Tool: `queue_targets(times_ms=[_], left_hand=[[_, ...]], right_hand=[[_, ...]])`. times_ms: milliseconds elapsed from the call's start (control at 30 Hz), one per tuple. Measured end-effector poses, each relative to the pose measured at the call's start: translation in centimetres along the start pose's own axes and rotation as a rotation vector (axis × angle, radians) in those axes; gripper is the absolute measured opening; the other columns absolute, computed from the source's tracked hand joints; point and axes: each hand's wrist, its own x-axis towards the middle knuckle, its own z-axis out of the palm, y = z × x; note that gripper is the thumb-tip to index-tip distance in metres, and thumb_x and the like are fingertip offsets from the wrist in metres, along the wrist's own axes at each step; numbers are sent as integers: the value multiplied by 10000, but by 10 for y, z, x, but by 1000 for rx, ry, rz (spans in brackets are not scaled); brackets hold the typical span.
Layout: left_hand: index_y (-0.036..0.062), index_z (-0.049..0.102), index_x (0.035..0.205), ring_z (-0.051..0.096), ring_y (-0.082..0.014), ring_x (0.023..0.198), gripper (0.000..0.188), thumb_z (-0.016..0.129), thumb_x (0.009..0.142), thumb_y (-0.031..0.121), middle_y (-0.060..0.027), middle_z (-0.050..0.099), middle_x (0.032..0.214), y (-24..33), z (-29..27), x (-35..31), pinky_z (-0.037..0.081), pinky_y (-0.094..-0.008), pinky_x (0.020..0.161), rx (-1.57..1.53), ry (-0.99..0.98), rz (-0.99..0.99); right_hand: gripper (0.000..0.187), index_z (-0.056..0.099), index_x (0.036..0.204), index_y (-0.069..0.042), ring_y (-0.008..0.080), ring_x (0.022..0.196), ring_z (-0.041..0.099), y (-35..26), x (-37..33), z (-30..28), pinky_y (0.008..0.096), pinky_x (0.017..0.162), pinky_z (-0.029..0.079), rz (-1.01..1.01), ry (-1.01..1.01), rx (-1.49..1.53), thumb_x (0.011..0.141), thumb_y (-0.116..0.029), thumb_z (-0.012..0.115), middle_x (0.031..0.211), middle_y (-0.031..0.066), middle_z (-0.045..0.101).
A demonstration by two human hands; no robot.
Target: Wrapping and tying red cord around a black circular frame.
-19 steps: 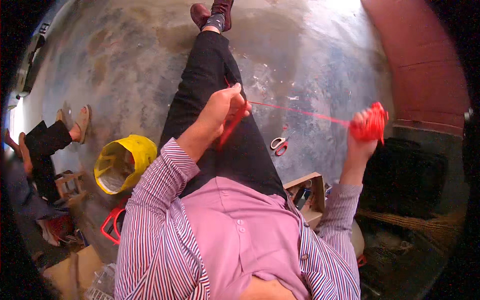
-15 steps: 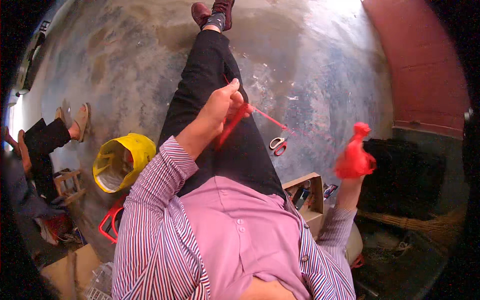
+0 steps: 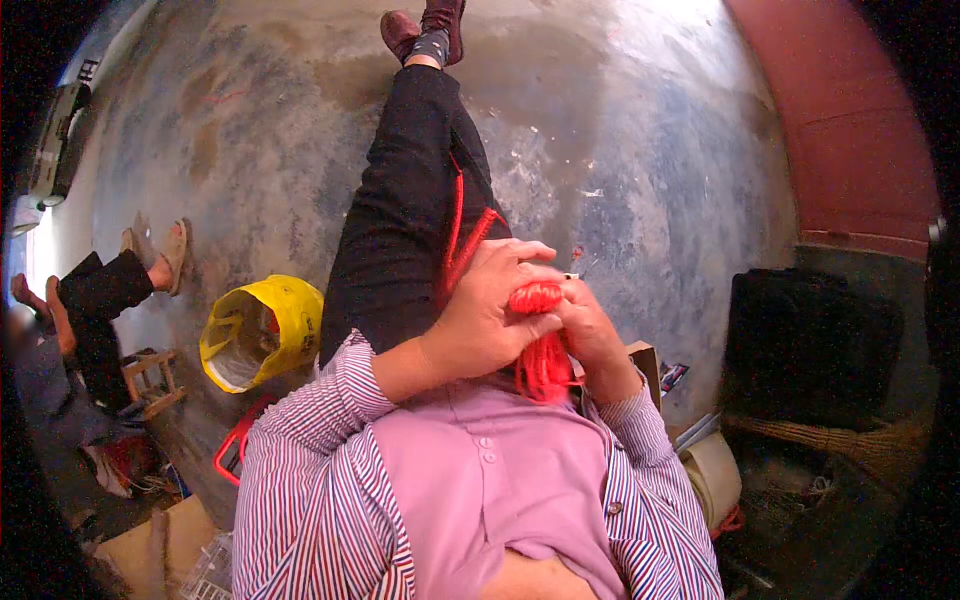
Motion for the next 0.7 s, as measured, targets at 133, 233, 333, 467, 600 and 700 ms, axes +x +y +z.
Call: queue_targets(times_ms=[133,233,333,467,600,700], left_hand=[[57,564,1076,602,-165,942,209,632,905,155,-63,632,1026,6,-20,14,463,-295,881,-645,13,-491],[68,487,1136,594,-180,818,211,549,953,153,-67,589,873,-11,-28,22,480,-308,816,-1093,110,-488],[55,494,1152,537,-216,755,255,495,908,125,-90,509,797,3,-49,38,453,-386,796,-1429,191,-475],[30,504,1137,537,-216,789,419,484,719,12,-112,512,826,-2,-81,50,455,-384,804,-1383,152,-372],[14,558,1034,573,-213,899,398,522,667,-134,-92,577,982,-15,-101,56,472,-326,850,-884,146,-357],[2,620,950,582,-257,909,322,562,662,-128,-101,567,969,-35,-98,58,469,-322,854,-210,22,-167]], right_hand=[[497,550,1243,-15,122,1021,553,0,29,-3,280,916,416,-77,-63,-51,915,-388,539,1126,50,614],[552,521,1259,-25,174,1064,557,-7,59,-15,317,946,419,-40,-287,305,930,-467,495,1151,68,602],[592,498,1274,-28,194,1032,597,-28,66,1,345,850,499,-40,-185,691,929,-508,467,1139,92,610],[571,521,1255,-25,127,649,602,-30,56,-2,274,465,450,163,-207,393,917,-485,493,862,51,642],[517,555,1178,21,97,516,439,-44,56,-33,257,466,323,-193,-25,463,903,-416,544,627,6,523],[399,636,1052,15,99,529,422,-43,74,-58,250,482,304,-265,40,440,887,-343,576,638,19,522]])
